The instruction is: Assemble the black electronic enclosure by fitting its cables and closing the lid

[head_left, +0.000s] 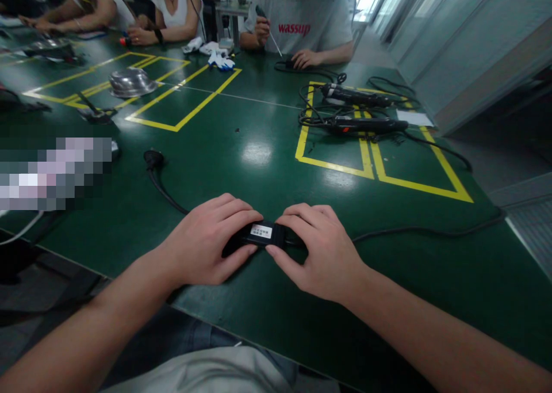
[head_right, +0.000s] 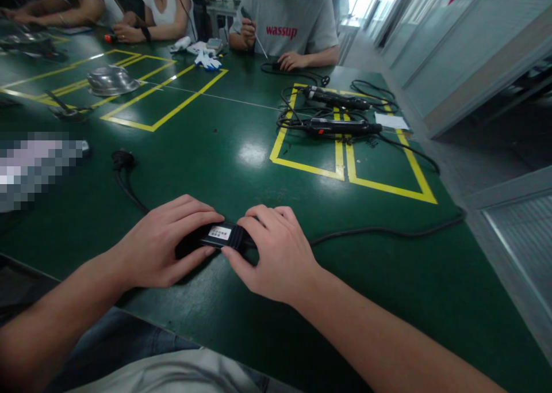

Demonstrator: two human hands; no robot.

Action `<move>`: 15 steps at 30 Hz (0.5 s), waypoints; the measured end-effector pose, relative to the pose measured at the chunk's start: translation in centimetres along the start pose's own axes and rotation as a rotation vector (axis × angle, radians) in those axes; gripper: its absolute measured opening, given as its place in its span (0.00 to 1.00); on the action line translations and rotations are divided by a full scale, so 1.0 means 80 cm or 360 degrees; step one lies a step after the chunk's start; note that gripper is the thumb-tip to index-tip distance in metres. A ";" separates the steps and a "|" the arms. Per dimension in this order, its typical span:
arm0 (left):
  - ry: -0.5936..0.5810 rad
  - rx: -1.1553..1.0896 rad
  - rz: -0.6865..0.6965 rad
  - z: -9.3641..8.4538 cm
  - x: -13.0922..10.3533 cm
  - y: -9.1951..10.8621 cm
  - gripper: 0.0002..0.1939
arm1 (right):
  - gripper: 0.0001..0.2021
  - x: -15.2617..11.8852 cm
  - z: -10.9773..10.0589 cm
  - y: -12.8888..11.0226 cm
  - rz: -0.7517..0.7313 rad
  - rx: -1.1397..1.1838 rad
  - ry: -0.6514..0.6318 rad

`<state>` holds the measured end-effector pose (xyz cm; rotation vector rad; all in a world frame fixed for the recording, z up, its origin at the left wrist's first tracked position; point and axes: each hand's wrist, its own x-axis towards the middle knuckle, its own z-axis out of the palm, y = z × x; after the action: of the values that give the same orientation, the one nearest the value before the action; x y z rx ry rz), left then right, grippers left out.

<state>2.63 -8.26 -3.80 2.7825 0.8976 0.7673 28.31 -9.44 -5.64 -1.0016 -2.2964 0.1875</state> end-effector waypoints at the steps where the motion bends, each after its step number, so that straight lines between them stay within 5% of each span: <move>1: 0.0000 0.0005 0.0004 0.000 0.000 0.000 0.15 | 0.09 0.000 0.000 0.000 0.0005 0.0002 -0.0002; 15: 0.0016 0.0019 -0.0024 0.000 0.000 0.001 0.14 | 0.09 0.000 0.000 -0.002 0.0020 0.0006 -0.0003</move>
<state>2.65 -8.37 -3.78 2.7813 0.9268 0.7773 28.25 -9.56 -5.58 -1.0145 -2.2911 0.1985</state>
